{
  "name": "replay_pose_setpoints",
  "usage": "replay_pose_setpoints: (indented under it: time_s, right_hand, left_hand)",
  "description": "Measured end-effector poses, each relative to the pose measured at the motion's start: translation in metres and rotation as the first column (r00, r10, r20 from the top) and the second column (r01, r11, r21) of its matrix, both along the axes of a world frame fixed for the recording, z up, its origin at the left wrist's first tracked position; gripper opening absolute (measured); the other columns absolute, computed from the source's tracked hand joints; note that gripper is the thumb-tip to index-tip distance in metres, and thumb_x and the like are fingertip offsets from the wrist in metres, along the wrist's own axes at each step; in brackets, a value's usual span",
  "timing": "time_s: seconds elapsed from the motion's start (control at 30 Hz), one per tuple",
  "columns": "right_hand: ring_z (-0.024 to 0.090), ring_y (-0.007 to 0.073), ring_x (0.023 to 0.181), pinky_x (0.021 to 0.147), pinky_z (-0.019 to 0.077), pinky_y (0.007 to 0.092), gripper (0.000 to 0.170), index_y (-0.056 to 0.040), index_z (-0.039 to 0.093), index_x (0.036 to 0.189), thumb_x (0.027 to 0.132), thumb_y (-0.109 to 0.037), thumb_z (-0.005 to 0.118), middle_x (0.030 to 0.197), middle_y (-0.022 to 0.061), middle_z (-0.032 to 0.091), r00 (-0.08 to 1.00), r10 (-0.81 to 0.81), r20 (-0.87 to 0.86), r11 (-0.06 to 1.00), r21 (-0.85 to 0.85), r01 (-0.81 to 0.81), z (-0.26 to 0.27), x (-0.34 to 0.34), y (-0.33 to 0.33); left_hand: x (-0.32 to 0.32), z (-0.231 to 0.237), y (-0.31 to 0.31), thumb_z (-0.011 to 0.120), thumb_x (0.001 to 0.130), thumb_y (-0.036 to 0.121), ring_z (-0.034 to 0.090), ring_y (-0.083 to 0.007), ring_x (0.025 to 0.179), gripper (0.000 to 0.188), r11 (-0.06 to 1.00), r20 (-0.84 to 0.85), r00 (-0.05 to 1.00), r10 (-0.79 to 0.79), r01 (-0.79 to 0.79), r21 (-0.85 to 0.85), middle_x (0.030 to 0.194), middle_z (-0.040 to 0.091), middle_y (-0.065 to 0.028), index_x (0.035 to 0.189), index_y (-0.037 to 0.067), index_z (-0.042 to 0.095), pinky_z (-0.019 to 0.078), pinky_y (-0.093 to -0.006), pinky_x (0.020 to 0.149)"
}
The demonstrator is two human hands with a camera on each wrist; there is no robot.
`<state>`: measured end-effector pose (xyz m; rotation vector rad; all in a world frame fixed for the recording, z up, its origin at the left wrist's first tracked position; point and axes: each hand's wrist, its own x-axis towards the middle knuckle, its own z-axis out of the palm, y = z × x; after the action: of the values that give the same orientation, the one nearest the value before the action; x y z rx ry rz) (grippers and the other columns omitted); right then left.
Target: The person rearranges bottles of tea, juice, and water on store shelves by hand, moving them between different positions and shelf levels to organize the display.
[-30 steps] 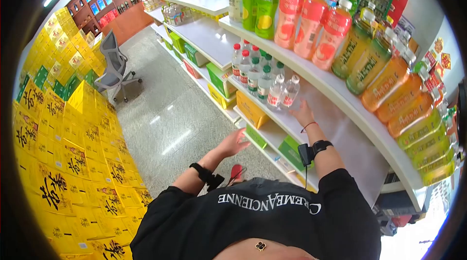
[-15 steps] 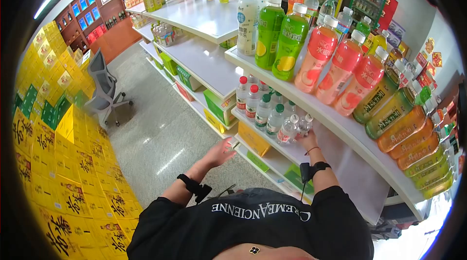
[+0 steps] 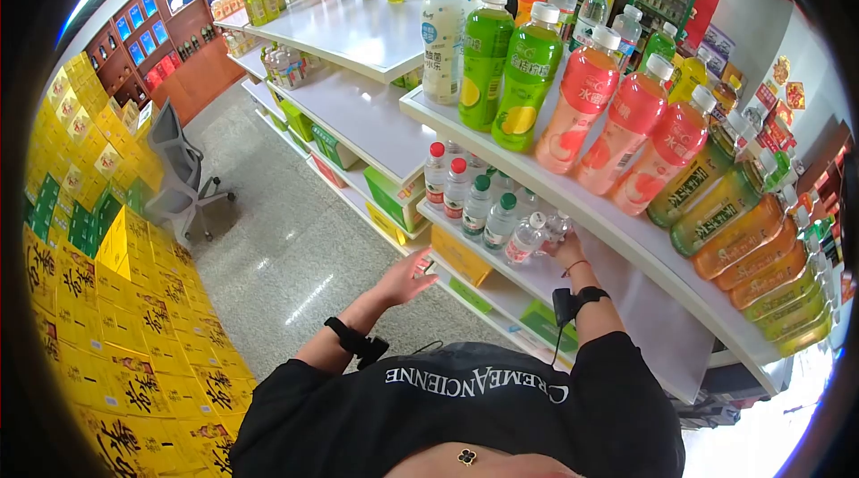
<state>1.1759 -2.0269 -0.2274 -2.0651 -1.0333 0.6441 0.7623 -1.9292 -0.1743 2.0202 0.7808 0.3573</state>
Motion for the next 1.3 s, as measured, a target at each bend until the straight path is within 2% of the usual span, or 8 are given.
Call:
replay_pose_setpoints:
  time_s: [0.3,0.5,0.6,0.7,0.8,1.0,1.07,1.3]
  right_hand:
    - [0.060,0.0226,0.106,0.092,0.0492,0.0330,0.075,-0.0022,0.048,0.123,0.061,-0.022,0.086,0.122,0.0107,0.059,0.969,0.184,-0.164,0.955,0.265,-0.136,-0.043,0.032,0.017]
    - [0.057,0.0259,0.113,0.097,0.0456,0.0332,0.068,-0.0114,0.052,0.127,0.069,-0.035,0.079,0.124,0.0089,0.058,0.920,0.290,0.263,0.957,-0.100,-0.273,-0.042,0.035,0.023]
    - [0.057,0.0260,0.114,0.096,0.0465,0.0327,0.065,-0.0119,0.054,0.126,0.070,-0.034,0.078,0.125,0.0111,0.058,0.950,0.309,0.049,0.951,-0.006,-0.309,-0.037,0.037,0.026]
    - [0.058,0.0246,0.112,0.094,0.0479,0.0335,0.063,-0.0077,0.054,0.124,0.069,-0.029,0.079,0.123,0.0117,0.059,0.758,0.428,0.493,0.898,-0.138,-0.417,-0.024,0.034,0.023]
    - [0.061,0.0231,0.108,0.090,0.0500,0.0335,0.062,-0.0052,0.055,0.122,0.069,-0.025,0.079,0.118,0.0118,0.061,0.949,0.312,-0.043,0.950,0.032,-0.310,0.003,0.020,0.015]
    - [0.057,0.0205,0.086,0.078,0.0496,0.0294,0.053,-0.0004,0.047,0.123,0.075,-0.011,0.066,0.106,0.0068,0.060,0.713,0.289,-0.639,0.930,0.365,-0.050,-0.062,0.044,0.031]
    - [0.056,0.0193,0.083,0.073,0.0508,0.0298,0.053,-0.0015,0.047,0.121,0.074,-0.009,0.069,0.103,0.0065,0.060,0.954,0.231,-0.190,0.961,0.198,-0.193,-0.022,0.023,0.010]
    - [0.058,0.0160,0.088,0.077,0.0514,0.0285,0.070,-0.0026,0.043,0.127,0.066,-0.007,0.078,0.107,0.0082,0.061,0.976,0.177,-0.124,0.958,0.250,-0.142,-0.089,0.045,0.032]
  left_hand:
    - [0.028,0.012,-0.028,0.068,0.086,0.028,0.060,-0.0277,0.099,0.071,0.997,0.016,0.997,0.077,-0.077,-0.015,0.115,0.058,-0.0209,0.140,-0.002,0.032,0.0479,-0.0366,0.086]
    - [0.043,0.026,-0.058,0.067,0.085,0.036,0.059,-0.0315,0.107,0.072,0.989,-0.025,0.989,0.148,-0.148,0.027,0.118,0.058,-0.0210,0.140,0.003,0.034,0.0469,-0.0388,0.090]
    - [0.043,0.033,-0.074,0.067,0.085,0.035,0.059,-0.0300,0.107,0.071,0.981,-0.026,0.981,0.194,-0.194,0.016,0.118,0.058,-0.0202,0.140,0.003,0.035,0.0464,-0.0377,0.091]
    - [0.041,0.040,-0.081,0.067,0.085,0.034,0.058,-0.0279,0.105,0.070,0.981,0.004,0.982,0.191,-0.191,0.006,0.117,0.058,-0.0187,0.139,0.003,0.036,0.0456,-0.0367,0.091]
    - [0.033,0.045,-0.078,0.067,0.085,0.033,0.057,-0.0262,0.104,0.069,0.977,-0.022,0.977,0.214,-0.213,0.011,0.116,0.058,-0.0176,0.138,0.002,0.037,0.0453,-0.0363,0.091]
    - [0.026,0.049,-0.054,0.068,0.085,0.031,0.057,-0.0253,0.102,0.069,0.970,-0.018,0.972,0.234,-0.232,0.077,0.113,0.058,-0.0169,0.139,0.001,0.036,0.0455,-0.0366,0.090]
    - [0.026,0.034,-0.035,0.067,0.086,0.032,0.058,-0.0254,0.102,0.068,0.982,0.057,0.982,0.180,-0.182,0.040,0.112,0.060,-0.0169,0.138,0.001,0.037,0.0455,-0.0364,0.091]
    - [0.019,0.049,-0.003,0.067,0.086,0.032,0.059,-0.0254,0.101,0.067,0.991,-0.029,0.995,0.093,-0.090,0.094,0.113,0.060,-0.0159,0.139,0.003,0.037,0.0463,-0.0366,0.089]
